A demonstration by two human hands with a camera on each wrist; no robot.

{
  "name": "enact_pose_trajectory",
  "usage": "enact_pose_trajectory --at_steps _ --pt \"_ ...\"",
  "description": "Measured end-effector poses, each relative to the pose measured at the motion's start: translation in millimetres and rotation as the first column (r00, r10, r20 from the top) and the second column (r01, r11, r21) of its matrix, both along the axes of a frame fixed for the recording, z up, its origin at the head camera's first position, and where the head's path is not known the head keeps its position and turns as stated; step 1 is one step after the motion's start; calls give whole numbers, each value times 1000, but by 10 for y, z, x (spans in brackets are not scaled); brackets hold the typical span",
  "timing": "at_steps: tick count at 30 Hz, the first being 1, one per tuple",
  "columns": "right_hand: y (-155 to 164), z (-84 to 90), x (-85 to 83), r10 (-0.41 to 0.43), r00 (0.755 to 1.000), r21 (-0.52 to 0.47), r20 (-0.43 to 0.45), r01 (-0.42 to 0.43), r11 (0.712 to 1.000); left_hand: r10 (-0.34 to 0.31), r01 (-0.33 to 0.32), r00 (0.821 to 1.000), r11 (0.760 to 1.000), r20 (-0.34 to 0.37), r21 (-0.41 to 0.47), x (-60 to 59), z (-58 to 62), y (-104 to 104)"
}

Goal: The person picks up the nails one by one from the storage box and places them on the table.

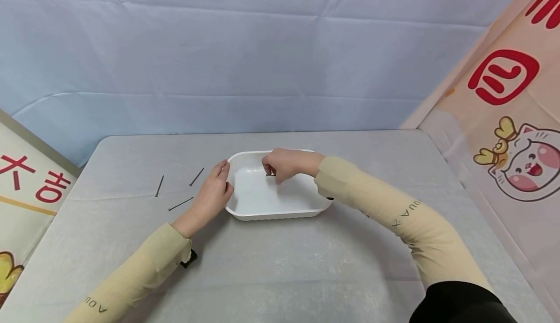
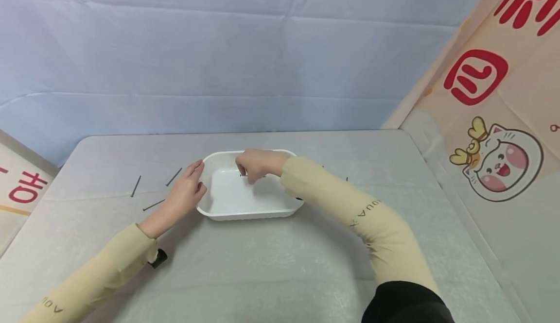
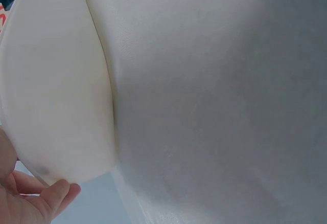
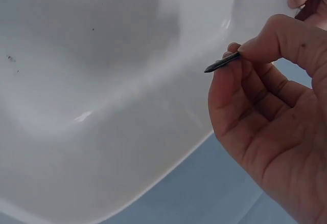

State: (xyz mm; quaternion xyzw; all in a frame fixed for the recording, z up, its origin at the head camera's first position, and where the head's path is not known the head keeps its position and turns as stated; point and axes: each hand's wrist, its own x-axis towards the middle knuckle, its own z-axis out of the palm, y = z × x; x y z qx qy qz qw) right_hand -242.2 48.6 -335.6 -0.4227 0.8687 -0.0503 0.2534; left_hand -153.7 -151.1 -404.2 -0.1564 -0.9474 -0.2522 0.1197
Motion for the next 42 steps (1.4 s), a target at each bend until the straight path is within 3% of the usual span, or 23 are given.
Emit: enact_pose_trajectory --at_steps 23,42 --pt "306 229 -67 -83 991 -112 104 95 989 37 -37 998 999 44 -18 26 22 36" --pt "589 345 -68 -140 985 -165 102 155 974 36 -35 998 999 44 -25 62 15 36"
